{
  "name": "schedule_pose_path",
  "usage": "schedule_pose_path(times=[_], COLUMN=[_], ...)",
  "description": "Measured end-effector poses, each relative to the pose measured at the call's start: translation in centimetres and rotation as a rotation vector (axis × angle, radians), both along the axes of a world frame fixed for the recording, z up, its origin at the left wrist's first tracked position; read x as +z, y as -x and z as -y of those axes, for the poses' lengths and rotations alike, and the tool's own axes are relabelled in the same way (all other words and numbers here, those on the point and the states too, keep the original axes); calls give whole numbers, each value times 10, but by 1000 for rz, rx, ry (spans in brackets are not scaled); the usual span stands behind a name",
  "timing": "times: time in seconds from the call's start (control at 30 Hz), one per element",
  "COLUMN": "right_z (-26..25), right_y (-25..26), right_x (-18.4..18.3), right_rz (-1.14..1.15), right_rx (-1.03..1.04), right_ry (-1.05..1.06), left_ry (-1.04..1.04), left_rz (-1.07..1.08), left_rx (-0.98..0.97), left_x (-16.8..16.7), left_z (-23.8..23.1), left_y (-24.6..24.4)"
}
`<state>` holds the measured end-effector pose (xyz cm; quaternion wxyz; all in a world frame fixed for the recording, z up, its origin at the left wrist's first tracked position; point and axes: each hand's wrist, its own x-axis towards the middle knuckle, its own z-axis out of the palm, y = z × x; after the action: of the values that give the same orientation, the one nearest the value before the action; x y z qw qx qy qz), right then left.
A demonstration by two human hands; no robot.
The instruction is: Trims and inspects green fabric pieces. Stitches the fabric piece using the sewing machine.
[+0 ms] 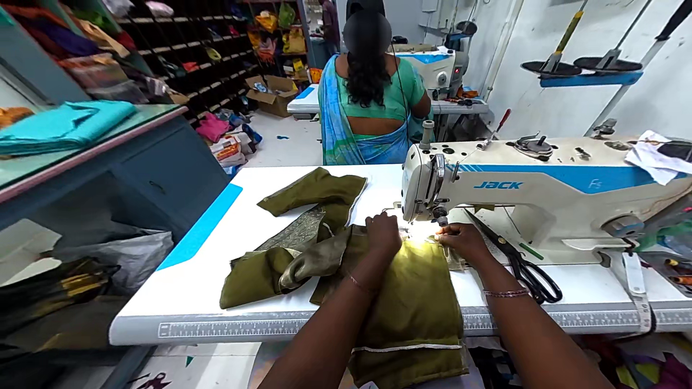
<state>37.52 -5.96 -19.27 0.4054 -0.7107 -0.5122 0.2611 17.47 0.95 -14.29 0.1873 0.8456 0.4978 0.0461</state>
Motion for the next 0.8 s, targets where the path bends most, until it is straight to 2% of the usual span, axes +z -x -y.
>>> schedule_pose_path(times=[0.07, 0.13, 0.23, 0.4, 0.5, 0.57, 0.63, 0.8], right_z=[1, 3, 8, 32, 77, 106, 130, 153], right_y=[1, 2, 8, 0, -21, -48, -77, -120], right_x=[0, 1, 3, 20, 27, 16, 5, -27], right_rz=[13, 21, 37, 92, 306, 487, 608, 742], right_rx=[-3, -3, -10, 29, -179, -415, -564, -513], right_ry=[2, 1, -17, 80, -48, -187, -230, -323], left_ry=[-78, -115, 40, 65, 53, 49, 56, 68], left_rz=[52, 63, -84, -92, -74, -70, -72, -64], left_rx=[-86, -153, -121, -101, -102, -104, -107, -111], left_x=[11, -4, -25, -34, -37, -38, -38, -31], left_z=[43, 69, 73, 66, 65, 64, 63, 60], left_y=[8, 10, 1, -1, -1, -1, -1, 0])
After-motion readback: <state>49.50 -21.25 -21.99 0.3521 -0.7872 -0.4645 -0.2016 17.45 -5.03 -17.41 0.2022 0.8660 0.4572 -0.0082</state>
